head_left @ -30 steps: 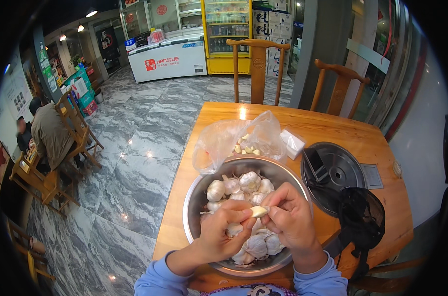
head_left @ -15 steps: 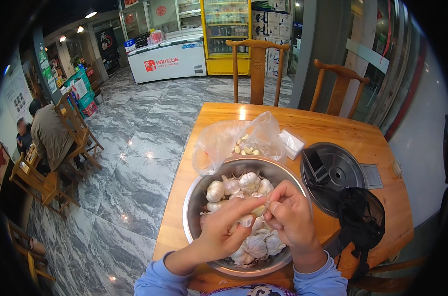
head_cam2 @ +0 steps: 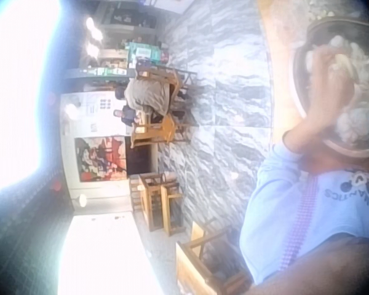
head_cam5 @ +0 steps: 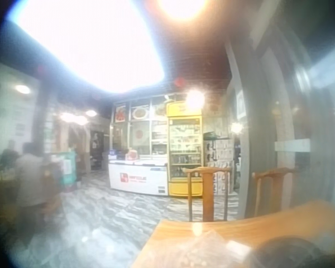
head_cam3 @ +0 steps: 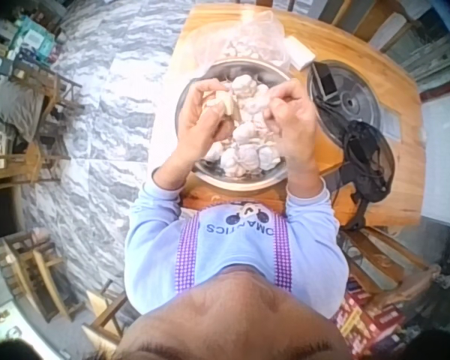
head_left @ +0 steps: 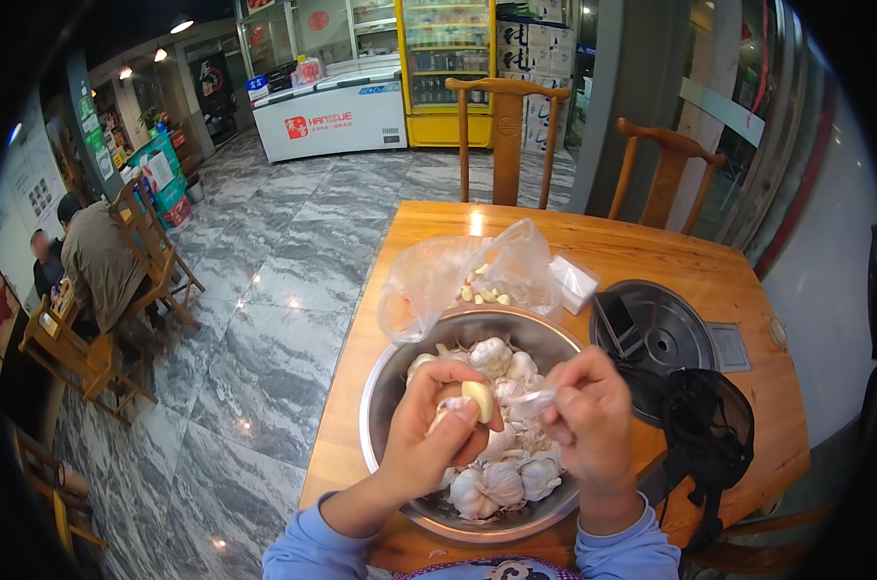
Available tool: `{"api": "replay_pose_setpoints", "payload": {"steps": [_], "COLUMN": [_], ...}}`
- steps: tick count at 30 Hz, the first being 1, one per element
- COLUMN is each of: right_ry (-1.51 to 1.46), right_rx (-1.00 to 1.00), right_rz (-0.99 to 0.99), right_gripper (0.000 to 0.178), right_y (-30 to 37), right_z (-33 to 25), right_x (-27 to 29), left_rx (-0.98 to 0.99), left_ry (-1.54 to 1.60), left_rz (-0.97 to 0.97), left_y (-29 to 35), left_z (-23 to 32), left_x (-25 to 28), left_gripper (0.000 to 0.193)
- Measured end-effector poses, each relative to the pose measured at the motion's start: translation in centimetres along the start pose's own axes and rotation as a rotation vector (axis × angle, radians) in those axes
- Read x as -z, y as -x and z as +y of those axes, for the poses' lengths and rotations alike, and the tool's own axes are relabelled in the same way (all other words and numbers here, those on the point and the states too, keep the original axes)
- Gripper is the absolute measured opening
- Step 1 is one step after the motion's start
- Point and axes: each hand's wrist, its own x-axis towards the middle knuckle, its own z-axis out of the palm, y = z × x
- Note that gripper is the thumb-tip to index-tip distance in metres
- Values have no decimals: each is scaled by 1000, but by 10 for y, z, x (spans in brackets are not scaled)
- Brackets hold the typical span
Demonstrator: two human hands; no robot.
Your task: The person peels garlic cloves by hand, separating the skins from the cloves and placing the peeled cloves into a metal bowl. The task is performed continuously at a table with a plastic bag of garlic and a bowl of unpeeled cloves nearby.
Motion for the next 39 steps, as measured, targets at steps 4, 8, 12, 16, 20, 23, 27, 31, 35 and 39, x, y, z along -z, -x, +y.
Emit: {"api": "replay_pose_setpoints", "payload": {"steps": [4,8,12,16,20,23,27,31,35,39], "right_ry": [427,827,861,759,776,672,411,416,431,530], "right_rx": [158,65,197,243,346,194,17,-9,-35,41], "right_rz": [-5,-146,-160,-236,-355,-348,-297,-265,-261,-285], "right_gripper": [5,9,14,19,22,20,19,18,23,28], "right_y": [-4,-8,-6,-4,-6,-6,-3,-4,-5,-1], "right_z": [-11,-14,-9,-12,-10,-6,-2,1,3,4], "right_x": [8,12,4,-1,-1,2,5,5,5,3], "left_rx": [124,296,391,446,498,456,345,252,216,162], "left_ry": [224,523,685,624,633,627,499,367,333,217], "left_rz": [13,-68,-127,-68,-102,-94,8,-34,3,103], "left_y": [-4,-9,-11,-9,-9,-8,-6,-6,-6,-4], "left_z": [5,4,3,2,3,3,1,1,-1,-4], "left_x": [6,13,17,16,15,13,7,6,7,4], "left_gripper": [21,22,26,26,22,18,16,15,17,16]}}
